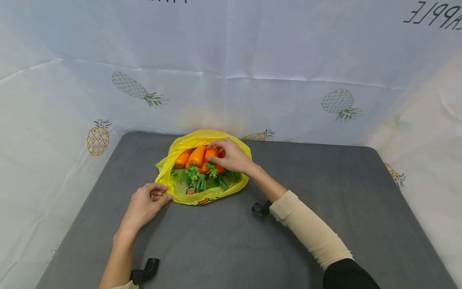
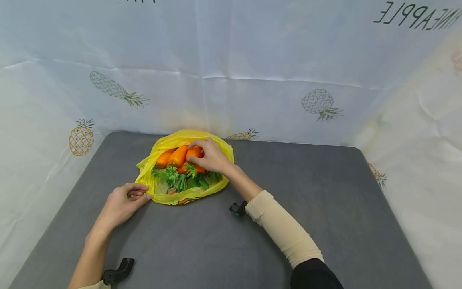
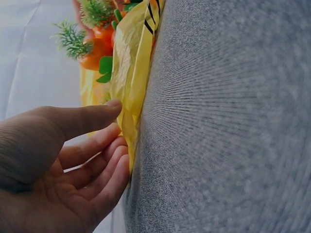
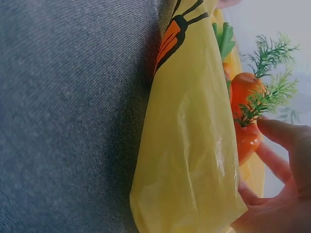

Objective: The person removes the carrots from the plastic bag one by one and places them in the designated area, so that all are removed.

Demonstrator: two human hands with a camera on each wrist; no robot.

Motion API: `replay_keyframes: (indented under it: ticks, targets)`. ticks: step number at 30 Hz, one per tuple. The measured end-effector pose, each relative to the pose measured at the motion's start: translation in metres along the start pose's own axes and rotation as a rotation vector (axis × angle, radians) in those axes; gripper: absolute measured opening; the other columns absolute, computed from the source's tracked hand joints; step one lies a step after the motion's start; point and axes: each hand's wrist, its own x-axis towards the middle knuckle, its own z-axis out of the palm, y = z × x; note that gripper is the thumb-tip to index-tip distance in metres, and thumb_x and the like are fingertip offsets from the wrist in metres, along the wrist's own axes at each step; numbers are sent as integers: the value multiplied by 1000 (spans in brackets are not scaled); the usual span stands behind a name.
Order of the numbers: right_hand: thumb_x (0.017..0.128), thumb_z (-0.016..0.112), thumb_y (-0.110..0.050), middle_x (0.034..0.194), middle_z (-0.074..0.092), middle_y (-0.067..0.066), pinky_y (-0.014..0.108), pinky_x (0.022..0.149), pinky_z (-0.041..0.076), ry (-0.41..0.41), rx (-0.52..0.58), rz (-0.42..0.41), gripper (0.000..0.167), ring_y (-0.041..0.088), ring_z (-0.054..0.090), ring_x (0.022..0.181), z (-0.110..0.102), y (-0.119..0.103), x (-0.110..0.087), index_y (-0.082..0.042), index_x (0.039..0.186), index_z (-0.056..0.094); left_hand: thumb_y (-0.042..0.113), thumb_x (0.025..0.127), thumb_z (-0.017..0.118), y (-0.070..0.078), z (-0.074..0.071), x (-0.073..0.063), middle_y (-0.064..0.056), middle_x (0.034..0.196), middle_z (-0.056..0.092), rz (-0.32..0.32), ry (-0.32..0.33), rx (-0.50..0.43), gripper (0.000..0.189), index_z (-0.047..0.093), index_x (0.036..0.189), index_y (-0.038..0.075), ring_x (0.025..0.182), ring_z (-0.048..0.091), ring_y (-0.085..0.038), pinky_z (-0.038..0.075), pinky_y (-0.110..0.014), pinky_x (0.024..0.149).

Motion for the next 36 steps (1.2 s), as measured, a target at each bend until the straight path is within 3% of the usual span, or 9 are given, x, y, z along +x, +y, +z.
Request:
replay_keyframes:
  ticks: [9, 15, 19, 24, 31, 36]
  targets:
    - [106, 73, -26, 141, 72, 15, 47, 102, 60, -35, 1, 12, 44, 34, 76, 115, 2, 1, 3, -8, 146, 67, 17, 99, 82, -2, 0, -1, -25, 118, 74, 8, 9, -11, 29, 76, 118, -3, 106, 73, -34, 64, -44, 93]
    - [108, 70, -31, 148, 70, 15, 46, 100, 59, -69, -65, 41, 51, 31, 77, 109, 3, 0, 6, -11, 153, 61, 17, 98, 82, -4, -1, 0, -23, 117, 75, -1, 6, -27, 28, 77, 118, -3, 106, 73, -32, 64, -36, 91]
    - [109, 68, -33, 148, 69, 14, 45, 97, 58, -81, -100, 57, 50, 29, 74, 106, 3, -1, 7, -13, 154, 60, 17, 98, 82, -5, -3, 1, -21, 116, 77, -16, -4, -48, 29, 76, 120, -2, 106, 73, -29, 63, -25, 88]
    - [108, 69, -32, 137, 72, 14, 44, 95, 57, -81, -67, 82, 48, 28, 71, 109, 2, -2, 7, -13, 151, 62, 19, 98, 83, -7, -5, 2, -20, 115, 78, -35, -24, -76, 32, 76, 123, -1, 104, 74, -25, 55, -11, 81]
    - [105, 72, -26, 132, 73, 14, 37, 87, 55, -90, 30, 80, 45, 30, 71, 110, -3, -6, 4, -12, 147, 65, 27, 99, 83, -8, -6, 1, -20, 118, 79, -65, -33, -73, 38, 76, 126, 2, 108, 74, -28, 55, -17, 80]
    - [104, 73, -23, 144, 67, 15, 33, 85, 54, -101, 95, 57, 43, 30, 69, 110, -8, -7, -2, -9, 144, 66, 27, 99, 83, -7, -6, 0, -21, 119, 79, -70, -34, -66, 39, 76, 127, 2, 110, 75, -30, 54, -19, 80]
